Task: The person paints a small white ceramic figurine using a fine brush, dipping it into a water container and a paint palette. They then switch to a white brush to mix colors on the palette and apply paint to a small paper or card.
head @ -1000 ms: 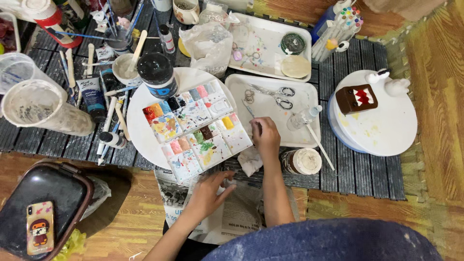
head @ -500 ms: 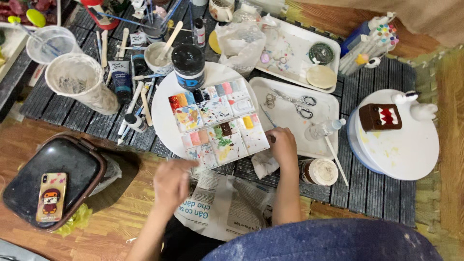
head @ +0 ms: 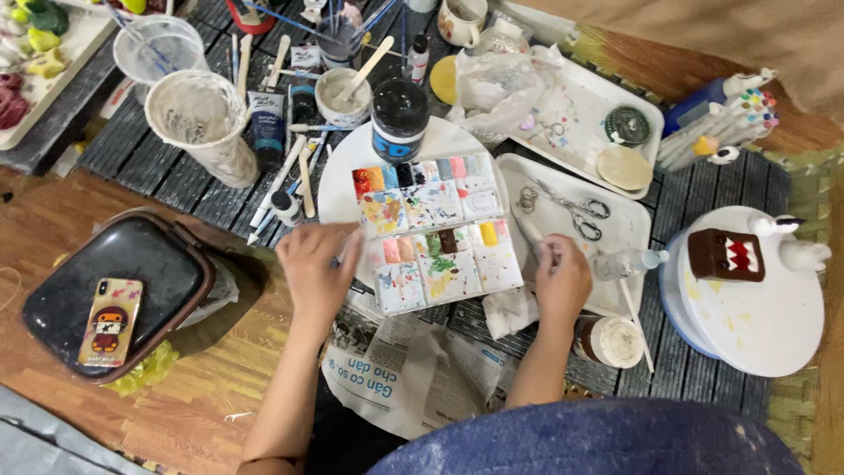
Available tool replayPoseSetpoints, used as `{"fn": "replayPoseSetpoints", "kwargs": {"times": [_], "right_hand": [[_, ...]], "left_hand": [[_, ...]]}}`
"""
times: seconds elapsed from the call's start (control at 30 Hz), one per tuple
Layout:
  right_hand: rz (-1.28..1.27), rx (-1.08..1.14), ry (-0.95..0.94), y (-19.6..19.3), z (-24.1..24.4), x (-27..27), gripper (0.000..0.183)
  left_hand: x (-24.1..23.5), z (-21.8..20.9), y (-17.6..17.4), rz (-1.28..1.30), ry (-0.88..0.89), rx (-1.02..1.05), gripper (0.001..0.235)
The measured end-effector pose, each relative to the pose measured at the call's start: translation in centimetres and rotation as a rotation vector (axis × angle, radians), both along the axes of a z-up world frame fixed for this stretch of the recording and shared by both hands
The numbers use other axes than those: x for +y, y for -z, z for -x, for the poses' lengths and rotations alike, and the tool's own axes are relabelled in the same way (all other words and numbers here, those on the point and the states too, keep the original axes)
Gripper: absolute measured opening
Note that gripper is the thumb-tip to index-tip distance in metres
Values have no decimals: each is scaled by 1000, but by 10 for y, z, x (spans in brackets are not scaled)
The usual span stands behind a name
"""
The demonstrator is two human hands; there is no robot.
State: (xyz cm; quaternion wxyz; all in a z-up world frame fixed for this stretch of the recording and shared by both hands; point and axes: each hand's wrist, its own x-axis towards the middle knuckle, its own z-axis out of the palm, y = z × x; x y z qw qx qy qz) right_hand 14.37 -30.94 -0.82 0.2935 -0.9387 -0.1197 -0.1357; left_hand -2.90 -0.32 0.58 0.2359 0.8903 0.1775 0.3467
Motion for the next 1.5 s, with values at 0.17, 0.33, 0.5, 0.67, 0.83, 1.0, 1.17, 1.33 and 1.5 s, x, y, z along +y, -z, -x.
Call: {"fn": "replayPoseSetpoints", "kwargs": {"times": [0.17,0.33,0.5,0.67,0.83,1.0,1.17,1.33,1.5], "right_hand": [[-247,-316,-58,4,1,5,12],[-938,38,-110,-1,14,15,21],[-1037,254,-373,-6,33,33,28],[-812,331,-656,-2,31,74,24],[-636,476,-758,-17,29,106,15],[-293,374,-725,-38,26,133,14],[-301,354,-760,-46,24,135,14],[-272,220,-802,-41,29,138,15],[-207,95,-785,-40,40,137,15]], "left_hand": [[5,-7,0,-178,135,131,40],[8,-5,-3,-181,218,125,43],[9,-4,1,-176,240,123,43],[8,-8,7,-102,178,122,46],[5,-8,17,81,161,81,57],[4,-8,22,204,175,49,60],[4,-8,25,244,173,39,59],[1,-8,32,217,154,11,53],[-1,-6,38,196,144,-1,53]]}}
